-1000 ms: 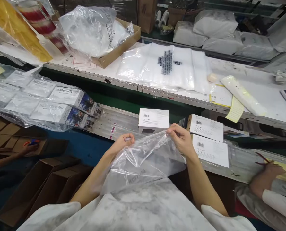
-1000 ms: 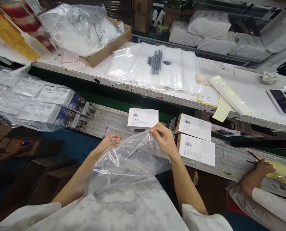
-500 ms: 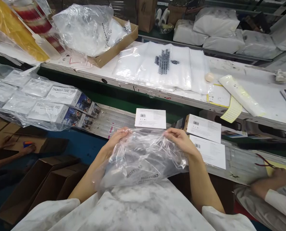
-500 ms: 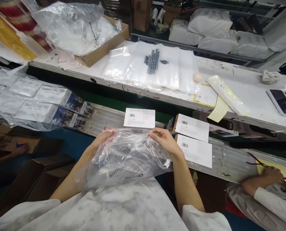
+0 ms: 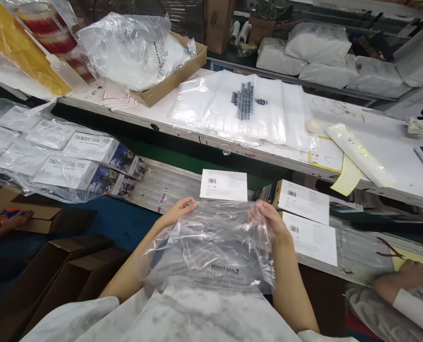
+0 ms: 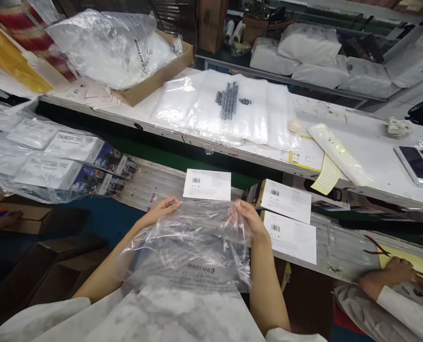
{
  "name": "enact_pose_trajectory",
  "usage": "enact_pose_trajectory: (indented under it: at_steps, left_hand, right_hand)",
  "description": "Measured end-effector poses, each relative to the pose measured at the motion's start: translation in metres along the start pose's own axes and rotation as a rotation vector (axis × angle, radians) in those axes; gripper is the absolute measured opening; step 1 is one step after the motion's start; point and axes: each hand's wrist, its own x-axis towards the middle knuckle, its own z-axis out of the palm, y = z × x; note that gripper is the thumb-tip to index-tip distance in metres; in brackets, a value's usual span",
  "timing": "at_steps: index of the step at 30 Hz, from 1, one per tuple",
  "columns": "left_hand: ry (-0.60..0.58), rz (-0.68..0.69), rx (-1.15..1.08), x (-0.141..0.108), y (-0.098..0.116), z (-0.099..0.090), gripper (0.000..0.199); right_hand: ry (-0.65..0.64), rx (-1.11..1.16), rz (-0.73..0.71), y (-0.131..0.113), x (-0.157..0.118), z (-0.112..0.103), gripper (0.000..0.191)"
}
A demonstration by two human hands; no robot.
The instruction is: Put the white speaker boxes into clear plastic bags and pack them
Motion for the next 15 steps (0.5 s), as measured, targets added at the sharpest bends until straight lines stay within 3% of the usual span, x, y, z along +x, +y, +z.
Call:
enact_pose_trajectory:
  at_steps: [2, 3, 5, 9, 15]
  left_hand:
    - [0.150, 0.090, 0.079, 0.024, -0.004, 0.011, 0.046]
    - [0.282, 0.142, 0.094, 0.037, -0.005, 0.018, 0.044]
    - [0.487, 0.194, 0.121, 0.061, -0.005, 0.032, 0.036]
    - [0.642, 0.124, 0.126, 0.087, -0.003, 0.046, 0.024]
    - [0.542, 0.268, 0.051, 0.093, 0.000, 0.013, 0.028]
  right_hand:
    - [0.434, -0.124, -0.058, 0.018, 0.020, 0.010, 0.054]
    - [0.577, -0.204, -0.085, 0.027, 0.032, 0.015, 0.052]
    - [0.720, -0.286, -0.129, 0.041, 0.057, 0.021, 0.052]
    - [0.695, -0.245, -0.116, 0.053, 0.088, 0.017, 0.055]
    - [0.519, -0.225, -0.080, 0.050, 0.069, 0.010, 0.058]
